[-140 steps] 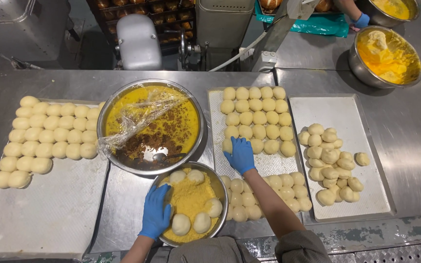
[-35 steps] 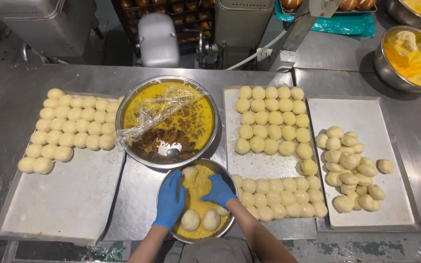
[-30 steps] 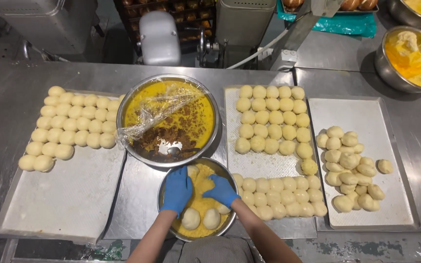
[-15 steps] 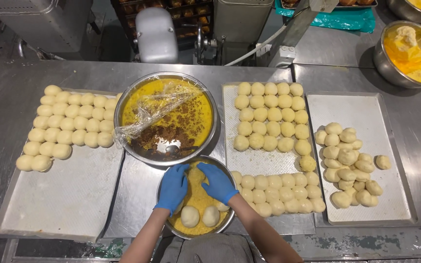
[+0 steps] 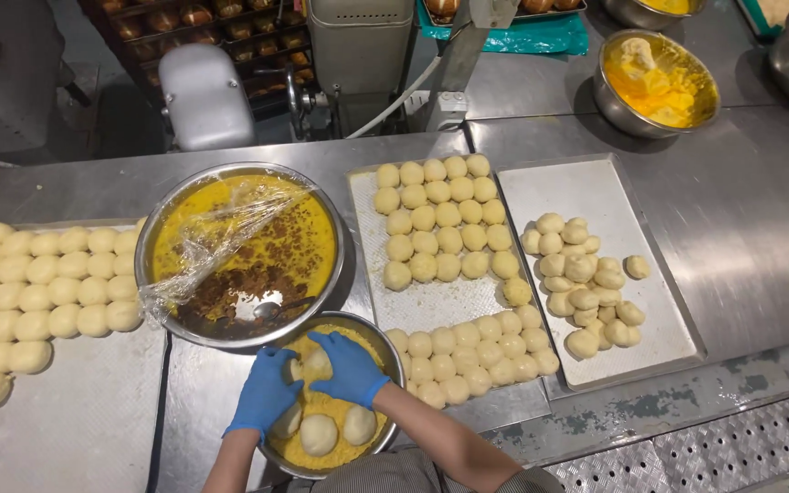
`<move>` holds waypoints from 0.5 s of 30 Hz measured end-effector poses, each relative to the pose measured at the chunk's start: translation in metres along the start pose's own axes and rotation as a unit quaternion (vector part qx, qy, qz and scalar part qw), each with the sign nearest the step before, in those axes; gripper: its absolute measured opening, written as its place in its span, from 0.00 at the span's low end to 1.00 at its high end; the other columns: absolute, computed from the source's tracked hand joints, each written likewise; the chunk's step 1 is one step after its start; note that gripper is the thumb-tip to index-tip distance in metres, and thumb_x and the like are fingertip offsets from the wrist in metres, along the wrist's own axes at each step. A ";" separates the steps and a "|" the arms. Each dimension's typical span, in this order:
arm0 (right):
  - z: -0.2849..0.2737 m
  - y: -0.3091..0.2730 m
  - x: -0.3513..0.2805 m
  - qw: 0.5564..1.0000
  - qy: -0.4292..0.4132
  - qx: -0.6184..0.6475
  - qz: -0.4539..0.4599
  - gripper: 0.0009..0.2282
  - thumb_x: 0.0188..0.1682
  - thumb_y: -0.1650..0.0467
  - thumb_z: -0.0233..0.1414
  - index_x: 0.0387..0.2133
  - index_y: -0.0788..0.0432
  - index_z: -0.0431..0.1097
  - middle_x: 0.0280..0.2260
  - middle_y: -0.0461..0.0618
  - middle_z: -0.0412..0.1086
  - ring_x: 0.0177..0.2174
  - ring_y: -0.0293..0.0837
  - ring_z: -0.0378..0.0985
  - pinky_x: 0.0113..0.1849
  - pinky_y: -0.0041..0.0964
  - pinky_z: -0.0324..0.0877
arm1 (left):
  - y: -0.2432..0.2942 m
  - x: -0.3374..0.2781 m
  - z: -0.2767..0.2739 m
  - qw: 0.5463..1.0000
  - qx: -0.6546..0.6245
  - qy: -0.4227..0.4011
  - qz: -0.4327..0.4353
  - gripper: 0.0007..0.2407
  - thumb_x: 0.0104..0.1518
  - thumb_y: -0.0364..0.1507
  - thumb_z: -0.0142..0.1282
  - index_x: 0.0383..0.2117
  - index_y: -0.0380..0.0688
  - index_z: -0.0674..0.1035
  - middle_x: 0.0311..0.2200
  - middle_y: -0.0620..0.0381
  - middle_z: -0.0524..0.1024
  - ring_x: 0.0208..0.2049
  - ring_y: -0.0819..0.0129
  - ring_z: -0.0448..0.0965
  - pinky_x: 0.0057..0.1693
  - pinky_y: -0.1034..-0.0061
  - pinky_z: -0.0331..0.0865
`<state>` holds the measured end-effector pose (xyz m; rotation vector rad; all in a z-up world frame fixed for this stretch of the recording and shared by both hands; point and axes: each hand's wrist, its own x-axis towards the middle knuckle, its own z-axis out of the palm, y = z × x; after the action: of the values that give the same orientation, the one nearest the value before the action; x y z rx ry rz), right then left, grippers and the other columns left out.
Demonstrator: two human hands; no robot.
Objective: Flattening dough balls, filling them with a savory mixture, and coating them in crumbs.
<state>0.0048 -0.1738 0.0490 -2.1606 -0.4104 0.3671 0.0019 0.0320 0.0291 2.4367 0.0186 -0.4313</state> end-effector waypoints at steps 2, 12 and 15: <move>0.006 0.007 -0.003 0.999 0.009 -0.010 -0.032 0.30 0.39 0.69 0.66 0.57 0.57 0.64 0.49 0.63 0.63 0.48 0.64 0.69 0.49 0.53 0.66 | -0.010 0.004 0.005 1.000 -0.001 -0.016 0.011 0.23 0.44 0.29 0.69 0.49 0.49 0.78 0.50 0.46 0.70 0.53 0.50 0.73 0.59 0.63 0.69; -0.114 0.102 -0.021 0.927 0.369 0.001 0.064 0.26 0.35 0.70 0.68 0.49 0.60 0.69 0.46 0.56 0.69 0.47 0.54 0.74 0.50 0.43 0.70 | 0.030 0.008 0.016 0.992 0.044 -0.008 0.118 0.26 0.49 0.28 0.66 0.57 0.47 0.72 0.57 0.50 0.71 0.59 0.49 0.69 0.63 0.59 0.62; -0.162 0.177 -0.040 0.890 0.420 -0.102 0.142 0.28 0.34 0.68 0.69 0.50 0.61 0.69 0.48 0.59 0.69 0.49 0.57 0.72 0.52 0.46 0.68 | 0.037 0.004 0.012 0.985 -0.031 -0.026 0.169 0.25 0.45 0.27 0.65 0.54 0.49 0.75 0.58 0.53 0.71 0.60 0.50 0.68 0.65 0.59 0.61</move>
<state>0.0622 -0.4051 0.0013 -2.3429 0.3792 -0.4868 0.0071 -0.0050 0.0418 2.3078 -0.3915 -0.3339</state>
